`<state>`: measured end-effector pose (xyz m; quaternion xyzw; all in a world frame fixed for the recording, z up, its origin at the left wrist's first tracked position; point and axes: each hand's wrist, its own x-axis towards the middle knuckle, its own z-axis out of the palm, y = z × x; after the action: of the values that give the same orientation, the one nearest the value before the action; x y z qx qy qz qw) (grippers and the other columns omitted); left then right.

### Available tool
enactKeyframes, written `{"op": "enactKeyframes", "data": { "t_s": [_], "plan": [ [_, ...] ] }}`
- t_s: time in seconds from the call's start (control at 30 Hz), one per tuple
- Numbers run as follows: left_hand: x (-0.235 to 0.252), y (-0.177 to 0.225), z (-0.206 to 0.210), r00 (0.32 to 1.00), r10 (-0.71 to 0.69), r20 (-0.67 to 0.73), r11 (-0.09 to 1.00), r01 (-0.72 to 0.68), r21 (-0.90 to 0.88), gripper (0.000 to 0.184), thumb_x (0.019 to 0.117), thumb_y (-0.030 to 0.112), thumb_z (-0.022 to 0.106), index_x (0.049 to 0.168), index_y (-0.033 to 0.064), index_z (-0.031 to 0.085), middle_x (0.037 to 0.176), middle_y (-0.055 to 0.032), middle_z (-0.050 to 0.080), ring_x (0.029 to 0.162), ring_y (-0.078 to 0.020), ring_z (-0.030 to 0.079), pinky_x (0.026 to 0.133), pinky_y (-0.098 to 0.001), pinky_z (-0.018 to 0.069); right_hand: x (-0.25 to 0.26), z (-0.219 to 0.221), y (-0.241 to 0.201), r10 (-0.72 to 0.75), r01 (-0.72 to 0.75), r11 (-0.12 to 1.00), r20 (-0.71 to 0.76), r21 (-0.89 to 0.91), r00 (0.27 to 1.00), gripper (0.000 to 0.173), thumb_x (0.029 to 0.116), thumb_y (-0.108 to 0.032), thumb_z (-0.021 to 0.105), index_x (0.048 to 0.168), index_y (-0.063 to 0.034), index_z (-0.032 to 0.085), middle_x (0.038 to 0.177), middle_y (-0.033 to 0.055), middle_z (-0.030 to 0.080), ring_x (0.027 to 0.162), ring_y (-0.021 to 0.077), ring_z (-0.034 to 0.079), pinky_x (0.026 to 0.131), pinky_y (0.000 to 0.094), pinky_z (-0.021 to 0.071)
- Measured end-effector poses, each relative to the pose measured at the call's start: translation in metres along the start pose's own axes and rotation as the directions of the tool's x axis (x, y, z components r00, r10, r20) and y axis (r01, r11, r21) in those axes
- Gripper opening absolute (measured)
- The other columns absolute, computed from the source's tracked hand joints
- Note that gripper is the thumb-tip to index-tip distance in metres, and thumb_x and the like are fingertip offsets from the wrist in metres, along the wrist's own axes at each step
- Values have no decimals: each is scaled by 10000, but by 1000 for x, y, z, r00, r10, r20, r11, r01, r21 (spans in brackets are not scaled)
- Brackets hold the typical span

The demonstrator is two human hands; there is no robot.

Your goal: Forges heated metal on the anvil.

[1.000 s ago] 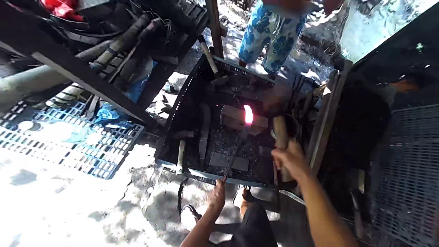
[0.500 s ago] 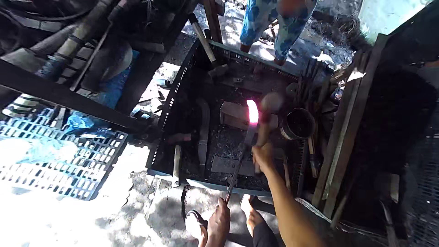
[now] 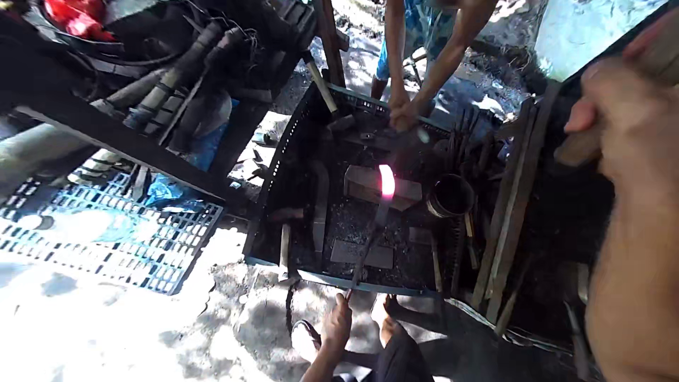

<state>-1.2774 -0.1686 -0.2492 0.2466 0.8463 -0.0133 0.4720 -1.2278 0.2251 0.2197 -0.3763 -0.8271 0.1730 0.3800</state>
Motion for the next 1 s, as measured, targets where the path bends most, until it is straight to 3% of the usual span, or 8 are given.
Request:
{"op": "enactKeyframes", "data": {
  "t_s": [0.17,0.3,0.43,0.5,0.6,0.7,0.8,1.0],
  "plan": [
    [10,-3,18,1000,-4,-8,999,4,49,393,1066,262,438,1419,91,458,982,-162,735,889,-351,752,754,-530,608,-222,247,123,476,-490,854,121,174,871,399,956,-210,688,1268,-7,542,821,110,658,586,200,639,501,419,573],
    [-23,8,-21,1000,15,-18,998,-13,68,385,1067,264,446,1412,94,460,994,-173,735,890,-371,750,752,-547,606,-244,264,138,728,-930,344,590,128,350,199,916,-24,649,1076,8,536,622,71,548,461,160,557,445,317,529],
    [-29,-1,-18,999,40,-21,999,-40,24,403,1087,262,399,1451,92,430,1034,-208,730,949,-409,739,785,-587,597,-155,118,25,664,-751,660,457,12,591,317,892,-64,668,1178,20,563,721,95,605,525,173,599,481,325,554],
    [-16,-8,-9,1000,27,0,1000,-27,-2,442,1089,257,392,1500,93,392,1096,-216,727,1005,-412,733,824,-593,592,-86,49,-63,799,-758,576,407,-308,442,466,986,-60,648,1419,-65,473,1066,139,638,886,248,647,856,399,553],
    [-5,-14,-2,1000,19,7,1000,-19,5,444,1071,253,418,1487,96,413,1103,-202,730,1019,-393,733,833,-580,593,-48,-12,-36,230,-221,973,305,-65,924,414,902,-234,730,1217,-26,561,845,22,667,601,125,678,546,326,633],
    [-1,-13,7,1000,3,-4,1000,-3,18,441,1058,261,448,1470,103,439,1065,-190,736,977,-391,739,808,-584,596,2,12,-1,12,-4,998,131,-65,991,193,933,-318,673,895,-135,626,682,-75,599,544,56,597,522,289,558],
    [4,-12,24,1000,-9,-2,999,9,31,438,1057,265,449,1456,86,448,1036,-184,734,911,-375,747,772,-569,603,-77,132,61,103,-106,992,-37,-70,994,370,929,-218,679,1126,82,591,843,131,658,673,207,674,615,427,617],
    [-27,1,-13,999,3,-34,996,0,94,398,1061,272,460,1415,91,454,968,-176,734,857,-382,749,727,-562,605,-284,245,154,802,-951,300,519,76,295,191,891,-18,643,1049,10,540,631,86,566,452,180,569,420,338,534]
  ]
}}
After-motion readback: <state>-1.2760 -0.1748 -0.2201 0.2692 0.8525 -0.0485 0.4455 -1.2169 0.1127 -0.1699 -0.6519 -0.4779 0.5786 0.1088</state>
